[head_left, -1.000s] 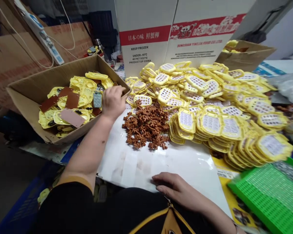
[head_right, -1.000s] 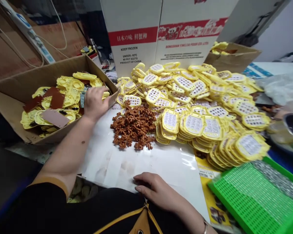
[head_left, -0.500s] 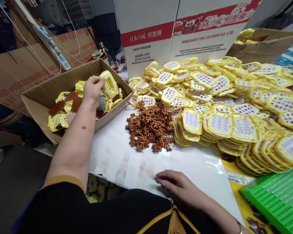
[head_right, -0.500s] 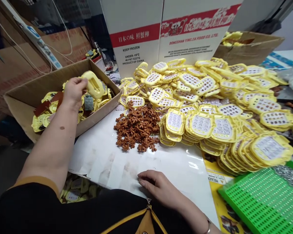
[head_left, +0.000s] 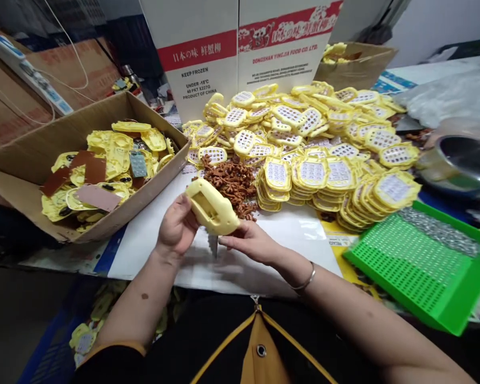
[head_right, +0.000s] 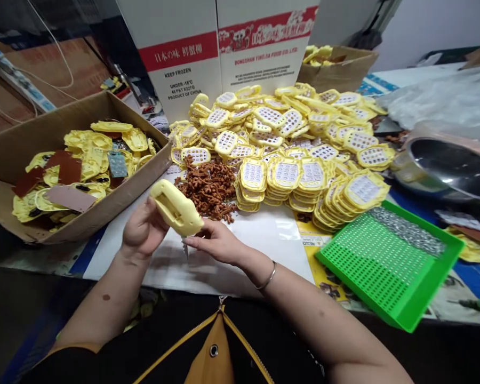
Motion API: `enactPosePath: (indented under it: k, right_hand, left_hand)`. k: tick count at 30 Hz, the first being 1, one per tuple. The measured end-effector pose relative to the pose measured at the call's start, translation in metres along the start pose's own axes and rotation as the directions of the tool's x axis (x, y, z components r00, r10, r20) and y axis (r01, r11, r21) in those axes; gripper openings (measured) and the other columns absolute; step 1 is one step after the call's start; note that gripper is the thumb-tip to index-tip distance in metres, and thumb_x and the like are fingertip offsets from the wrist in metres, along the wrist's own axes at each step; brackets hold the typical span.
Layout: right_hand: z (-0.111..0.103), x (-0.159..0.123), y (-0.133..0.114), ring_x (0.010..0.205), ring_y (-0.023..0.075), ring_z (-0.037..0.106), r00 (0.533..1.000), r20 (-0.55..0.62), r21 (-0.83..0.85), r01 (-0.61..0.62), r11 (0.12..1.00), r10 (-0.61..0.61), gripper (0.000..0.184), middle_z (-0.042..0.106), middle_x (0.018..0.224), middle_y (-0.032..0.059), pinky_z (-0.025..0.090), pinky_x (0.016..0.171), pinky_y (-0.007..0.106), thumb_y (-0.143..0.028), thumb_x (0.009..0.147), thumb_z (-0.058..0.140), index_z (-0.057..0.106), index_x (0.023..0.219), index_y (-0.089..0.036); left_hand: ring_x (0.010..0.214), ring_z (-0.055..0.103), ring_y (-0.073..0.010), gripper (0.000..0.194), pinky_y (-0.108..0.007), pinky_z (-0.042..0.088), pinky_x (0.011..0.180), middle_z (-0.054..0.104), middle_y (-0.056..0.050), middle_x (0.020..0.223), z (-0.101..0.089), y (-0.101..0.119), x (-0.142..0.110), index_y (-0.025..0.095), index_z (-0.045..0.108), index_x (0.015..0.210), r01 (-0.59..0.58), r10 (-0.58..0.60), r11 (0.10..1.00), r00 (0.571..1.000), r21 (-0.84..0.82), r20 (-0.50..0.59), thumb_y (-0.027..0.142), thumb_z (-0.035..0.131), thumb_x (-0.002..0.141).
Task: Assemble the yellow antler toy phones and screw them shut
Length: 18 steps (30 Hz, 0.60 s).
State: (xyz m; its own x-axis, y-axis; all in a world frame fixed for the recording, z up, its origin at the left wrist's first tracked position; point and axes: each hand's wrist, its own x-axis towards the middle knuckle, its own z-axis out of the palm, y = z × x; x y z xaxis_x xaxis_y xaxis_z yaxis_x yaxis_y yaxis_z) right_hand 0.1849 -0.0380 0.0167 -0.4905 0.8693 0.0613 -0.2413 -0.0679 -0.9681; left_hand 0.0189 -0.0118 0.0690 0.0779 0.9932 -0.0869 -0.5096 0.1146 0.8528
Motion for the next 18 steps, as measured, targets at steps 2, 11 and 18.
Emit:
enactPosePath:
  k: [2, 11, 18]
  right_hand:
    - [-0.001, -0.008, 0.004, 0.082, 0.0161, 0.061, 0.998, -0.059, -0.082, 0.035, 0.996, -0.039, 0.031, 0.069, 0.087, 0.004, 0.05, 0.082, 0.033, -0.045, 0.073, 0.072, 0.07, 0.087, -0.017]
    - [-0.023, -0.031, -0.014, 0.073, 0.014, 0.059, 0.989, -0.094, -0.037, -0.12, 0.992, 0.116, 0.031, 0.068, 0.073, 0.0011, 0.048, 0.078, 0.031, -0.046, 0.07, 0.074, 0.069, 0.073, -0.015]
    - [-0.032, -0.029, -0.022, 0.073, 0.0132, 0.061, 0.992, -0.107, 0.029, -0.069, 0.997, 0.072, 0.026, 0.069, 0.079, 0.0037, 0.05, 0.073, 0.03, -0.042, 0.078, 0.067, 0.07, 0.08, -0.016]
  left_hand:
    - [0.08, 0.067, -0.016, 0.035, -0.026, 0.053, 0.073, 0.072, -0.003, 0.089, -0.006, -0.016, -0.003, 0.017, 0.063, 0.091, 0.049, -0.048, 0.998, 0.998, 0.04, -0.028, 0.037, 0.078, 0.068]
    - [0.133, 0.04, -0.0321, 0.09, -0.046, 0.022, 0.115, 0.051, -0.011, 0.14, -0.019, -0.017, -0.008, 0.025, 0.054, 0.131, -0.454, -0.015, 0.5, 0.847, 0.737, 0.532, 0.035, 0.089, 0.048]
    - [0.11, 0.058, -0.0301, 0.086, -0.039, 0.045, 0.096, 0.061, -0.011, 0.121, -0.011, -0.024, -0.01, 0.021, 0.056, 0.131, -0.164, -0.224, 0.75, 0.849, 0.64, 0.479, 0.043, 0.085, 0.053]
